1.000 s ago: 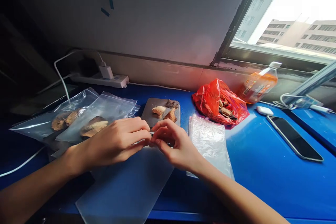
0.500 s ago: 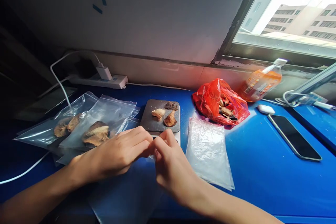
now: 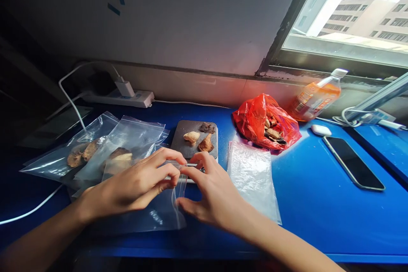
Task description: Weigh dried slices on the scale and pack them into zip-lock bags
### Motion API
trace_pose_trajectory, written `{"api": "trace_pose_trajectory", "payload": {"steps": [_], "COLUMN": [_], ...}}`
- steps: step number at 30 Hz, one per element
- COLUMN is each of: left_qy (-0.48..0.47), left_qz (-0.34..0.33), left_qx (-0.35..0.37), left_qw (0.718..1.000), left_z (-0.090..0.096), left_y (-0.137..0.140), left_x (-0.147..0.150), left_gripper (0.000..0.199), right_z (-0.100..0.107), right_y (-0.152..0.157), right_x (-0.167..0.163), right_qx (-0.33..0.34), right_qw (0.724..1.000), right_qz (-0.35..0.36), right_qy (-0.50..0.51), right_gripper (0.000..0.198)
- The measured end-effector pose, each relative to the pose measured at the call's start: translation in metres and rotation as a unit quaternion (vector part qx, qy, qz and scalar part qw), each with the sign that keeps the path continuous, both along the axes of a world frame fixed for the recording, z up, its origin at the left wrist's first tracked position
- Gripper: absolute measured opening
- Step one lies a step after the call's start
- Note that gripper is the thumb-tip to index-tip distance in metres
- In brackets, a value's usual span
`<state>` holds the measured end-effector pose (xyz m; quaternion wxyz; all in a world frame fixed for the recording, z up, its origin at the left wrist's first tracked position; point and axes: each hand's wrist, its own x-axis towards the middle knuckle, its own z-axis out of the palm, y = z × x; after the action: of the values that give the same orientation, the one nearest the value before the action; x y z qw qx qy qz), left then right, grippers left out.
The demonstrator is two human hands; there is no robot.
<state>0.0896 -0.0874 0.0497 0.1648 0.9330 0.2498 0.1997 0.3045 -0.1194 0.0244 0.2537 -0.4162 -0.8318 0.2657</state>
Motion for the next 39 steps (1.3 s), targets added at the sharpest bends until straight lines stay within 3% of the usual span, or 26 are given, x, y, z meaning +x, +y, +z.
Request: {"api": "trace_pose_trajectory", "payload": {"steps": [4, 8, 10, 12, 13, 16, 19, 22, 25, 27, 33, 39], "left_qy": [-0.001, -0.014, -0.008, 0.016, 0.029, 0.036, -0.026, -0.114, -0.18, -0.203, -0.18, -0.154], "left_qz": [-0.004, 0.014, 0.024, 0.024, 0.025, 0.055, 0.125, 0.218, 0.274, 0.285, 0.279, 0.273], "left_qx": [-0.019, 0.007, 0.042, 0.075, 0.085, 0.104, 0.115, 0.093, 0.059, 0.038, 0.02, 0.021], "left_qw": [1.0, 1.0, 0.999, 0.997, 0.996, 0.992, 0.985, 0.965, 0.943, 0.936, 0.943, 0.949], "left_z": [-0.001, 0.003, 0.007, 0.009, 0.009, 0.008, 0.004, -0.001, -0.005, -0.006, -0.005, -0.007], "left_y": [-0.001, -0.002, -0.005, -0.007, -0.008, -0.006, 0.003, 0.014, 0.024, 0.027, 0.028, 0.024], "left_x": [0.002, 0.0, -0.001, -0.001, -0.001, -0.005, -0.012, -0.02, -0.024, -0.025, -0.021, -0.017], "left_gripper": [0.014, 0.016, 0.043, 0.08, 0.089, 0.079, 0.073, 0.078, 0.084, 0.084, 0.078, 0.076], "right_z": [-0.006, 0.001, 0.007, 0.013, 0.016, 0.02, 0.014, 0.001, -0.011, -0.015, -0.017, -0.02], "right_y": [-0.003, -0.005, -0.004, -0.001, 0.002, 0.021, 0.052, 0.084, 0.102, 0.108, 0.116, 0.112], "right_x": [-0.004, -0.001, -0.001, -0.002, -0.003, -0.002, 0.007, 0.015, 0.014, 0.011, -0.001, -0.003], "right_qx": [0.052, 0.059, 0.068, 0.077, 0.081, 0.109, 0.198, 0.224, 0.186, 0.171, 0.156, 0.17], "right_qw": [0.998, 0.996, 0.996, 0.997, 0.997, 0.994, 0.978, 0.97, 0.975, 0.976, 0.98, 0.978], "right_qz": [-0.021, 0.028, 0.017, 0.001, -0.002, 0.009, -0.044, -0.098, -0.071, -0.048, -0.007, -0.064], "right_qy": [-0.026, -0.058, -0.05, -0.028, -0.019, 0.007, 0.043, -0.004, -0.095, -0.126, -0.122, -0.106], "right_gripper": [0.032, 0.081, 0.097, 0.1, 0.1, 0.078, 0.047, 0.071, 0.092, 0.085, 0.032, 0.022]}}
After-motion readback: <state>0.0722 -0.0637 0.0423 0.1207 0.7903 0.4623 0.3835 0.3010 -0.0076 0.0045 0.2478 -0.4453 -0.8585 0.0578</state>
